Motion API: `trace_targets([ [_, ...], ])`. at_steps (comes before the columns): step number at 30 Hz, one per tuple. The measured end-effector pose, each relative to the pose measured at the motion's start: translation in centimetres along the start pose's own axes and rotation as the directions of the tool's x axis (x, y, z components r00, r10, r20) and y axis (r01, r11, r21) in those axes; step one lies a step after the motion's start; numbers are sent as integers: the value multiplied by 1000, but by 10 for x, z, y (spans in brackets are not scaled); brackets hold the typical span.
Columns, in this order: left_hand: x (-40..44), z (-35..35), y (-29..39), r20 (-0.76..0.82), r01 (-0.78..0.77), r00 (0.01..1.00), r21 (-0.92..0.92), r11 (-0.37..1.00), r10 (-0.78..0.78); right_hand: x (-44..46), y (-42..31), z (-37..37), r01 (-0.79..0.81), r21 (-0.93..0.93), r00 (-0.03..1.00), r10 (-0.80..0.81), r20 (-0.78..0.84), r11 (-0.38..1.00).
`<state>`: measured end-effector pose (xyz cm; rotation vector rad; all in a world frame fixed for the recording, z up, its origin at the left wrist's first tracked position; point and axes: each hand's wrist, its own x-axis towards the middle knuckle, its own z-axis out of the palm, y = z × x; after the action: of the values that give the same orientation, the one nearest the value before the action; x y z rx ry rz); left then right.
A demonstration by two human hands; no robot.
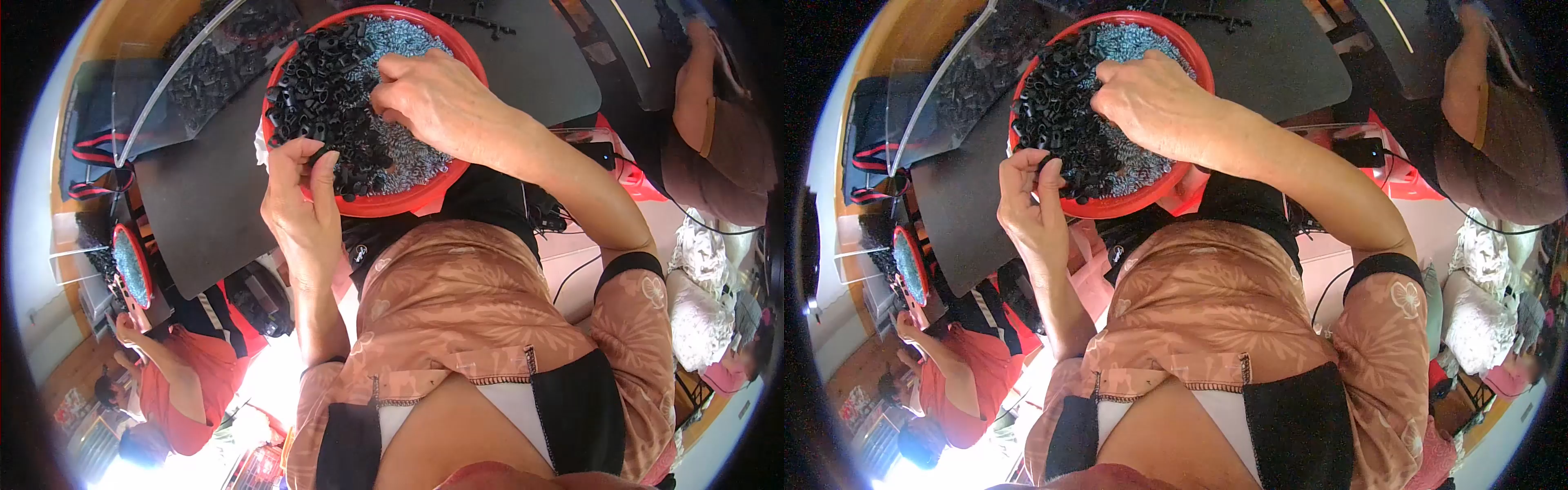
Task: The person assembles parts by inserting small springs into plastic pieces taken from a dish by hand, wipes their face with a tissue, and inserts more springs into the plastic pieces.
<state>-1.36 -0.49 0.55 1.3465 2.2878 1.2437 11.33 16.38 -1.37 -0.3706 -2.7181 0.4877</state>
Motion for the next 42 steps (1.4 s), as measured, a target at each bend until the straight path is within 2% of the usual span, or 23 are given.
trace_targets([
  [2,-2,1,1,57,118,992,-199,973,-109,0,0,-3,-6,-2,1000,6,12,1000],
  [6,-4,9,-3,88,140,990,-436,889,-113,-2,1,-4,60,6,998,-60,31,998],
  [8,-4,13,-2,119,169,985,-517,839,-125,-2,0,-3,118,-32,993,-118,-9,992],
  [12,-3,17,-6,138,173,984,-532,829,-116,3,4,0,161,-82,987,-159,34,983],
  [15,-2,15,-7,133,187,982,-571,799,-135,5,7,5,82,-51,996,-83,-30,995],
  [18,-3,13,-8,141,217,976,-584,782,-165,5,10,2,22,139,972,12,-237,990],
  [21,-2,11,-7,148,235,972,-565,791,-183,1,-3,-17,-69,516,976,164,-141,854],
  [24,0,11,-6,126,212,977,-568,796,-170,-6,-9,-15,-120,683,974,218,-59,721],
  [29,-1,14,-5,77,206,975,-655,727,-207,-8,-14,-19,-248,836,954,272,124,489],
  [32,-1,10,-4,202,270,963,-695,666,-180,-8,-14,-17,-245,891,952,271,145,383],
  [34,-1,12,-1,226,293,956,-701,650,-187,-8,-16,-16,-256,912,942,294,162,320],
  [39,1,18,4,203,282,959,-692,664,-196,-11,-16,-8,-174,894,961,271,61,414],
  [42,2,16,1,267,319,947,-695,644,-181,-12,-19,-7,-89,853,965,256,-53,514],
])
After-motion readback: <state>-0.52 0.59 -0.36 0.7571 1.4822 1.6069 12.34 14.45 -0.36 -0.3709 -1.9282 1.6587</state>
